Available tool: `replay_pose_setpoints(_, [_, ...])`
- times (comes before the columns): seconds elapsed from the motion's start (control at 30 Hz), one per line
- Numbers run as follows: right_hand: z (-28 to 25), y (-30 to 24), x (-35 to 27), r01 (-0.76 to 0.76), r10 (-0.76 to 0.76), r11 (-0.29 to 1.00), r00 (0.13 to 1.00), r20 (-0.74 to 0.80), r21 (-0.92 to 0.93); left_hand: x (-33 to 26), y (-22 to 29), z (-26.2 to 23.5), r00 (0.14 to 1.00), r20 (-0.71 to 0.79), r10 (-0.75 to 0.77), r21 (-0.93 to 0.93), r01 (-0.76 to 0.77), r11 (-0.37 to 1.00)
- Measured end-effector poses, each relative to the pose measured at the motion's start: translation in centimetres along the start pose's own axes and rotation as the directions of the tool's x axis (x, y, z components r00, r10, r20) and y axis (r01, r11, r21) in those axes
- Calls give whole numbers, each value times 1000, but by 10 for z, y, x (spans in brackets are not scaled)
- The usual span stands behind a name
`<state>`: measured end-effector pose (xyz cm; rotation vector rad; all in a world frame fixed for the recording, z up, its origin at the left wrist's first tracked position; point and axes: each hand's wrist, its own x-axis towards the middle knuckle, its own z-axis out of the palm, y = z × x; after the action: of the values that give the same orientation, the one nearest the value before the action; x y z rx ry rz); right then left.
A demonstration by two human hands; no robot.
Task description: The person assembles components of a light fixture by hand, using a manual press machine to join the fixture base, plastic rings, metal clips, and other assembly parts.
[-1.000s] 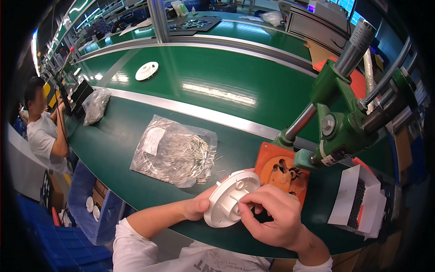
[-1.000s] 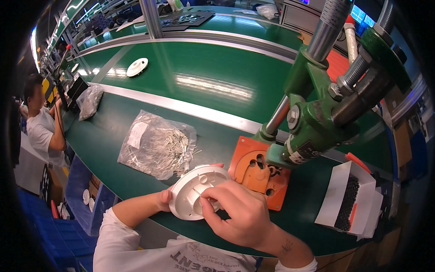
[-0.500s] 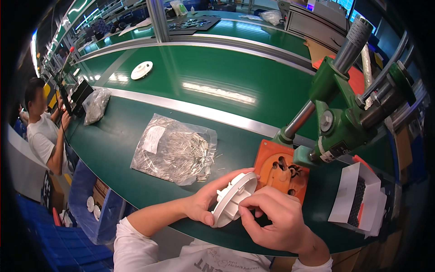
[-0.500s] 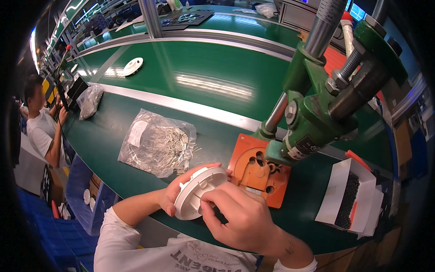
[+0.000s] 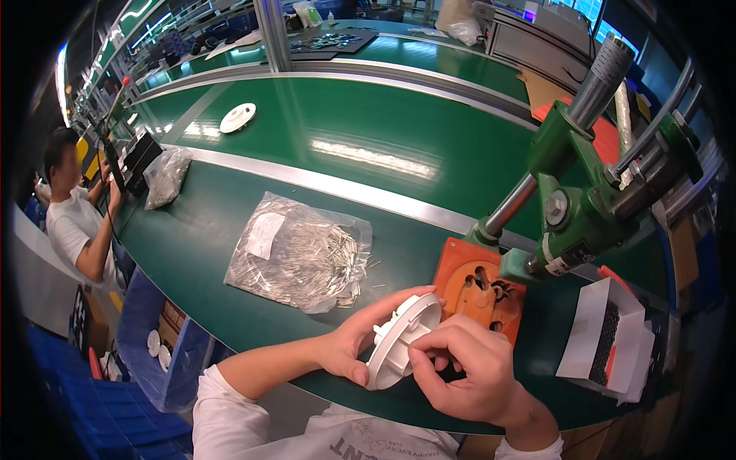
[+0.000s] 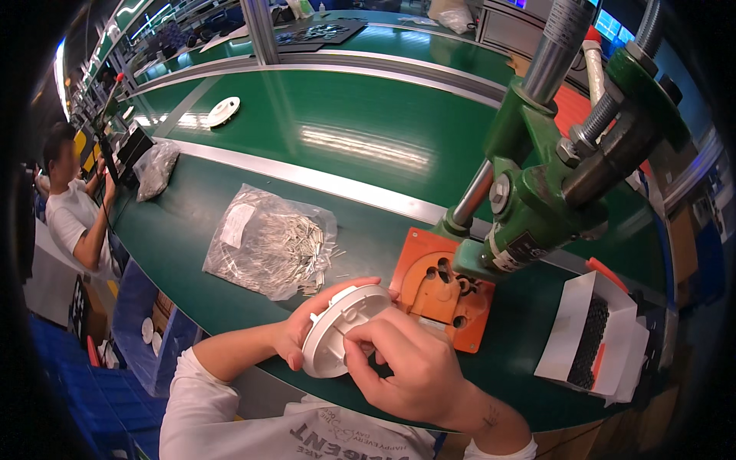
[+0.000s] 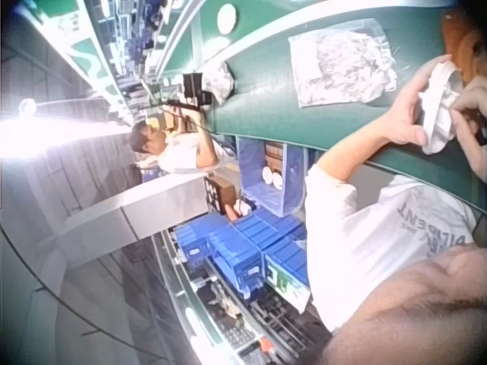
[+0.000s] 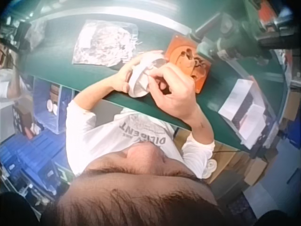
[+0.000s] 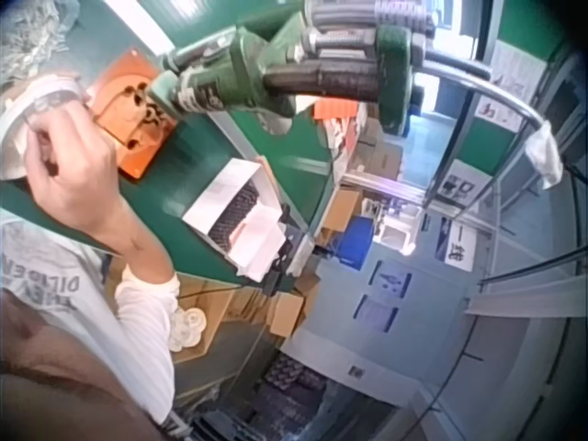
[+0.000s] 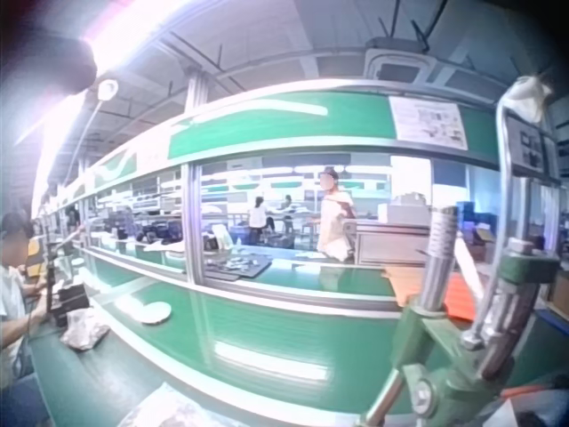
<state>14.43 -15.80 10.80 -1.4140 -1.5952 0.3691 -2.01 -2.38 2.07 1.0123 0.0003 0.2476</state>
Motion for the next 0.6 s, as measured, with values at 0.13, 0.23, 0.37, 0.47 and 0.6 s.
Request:
replay_pose_setpoints(0.13, [0, -3, 0, 15, -15, 1000, 1000, -6, -22, -2, -2, -1, 1000, -3, 11, -8, -11, 1000])
replay_pose_setpoints(0.23, [1, -4, 0, 15, -15, 1000, 1000, 3, -27, -2, -2, -1, 1000, -1, 8, -20, -8, 1000])
replay_pose_setpoints(0.37, [4, -3, 0, 8, -8, 1000, 1000, -13, -22, -1, -3, 0, 999, -6, 38, -24, -38, 999])
replay_pose_setpoints(0.47, [3, -3, -1, 11, -11, 1000, 1000, -12, -12, 0, -4, 0, 999, -2, 54, -5, -54, 999])
replay_pose_setpoints(0.6, [2, -3, -2, -4, 4, 1000, 1000, 6, -23, 0, -7, -4, 998, 1, 67, 15, -67, 998])
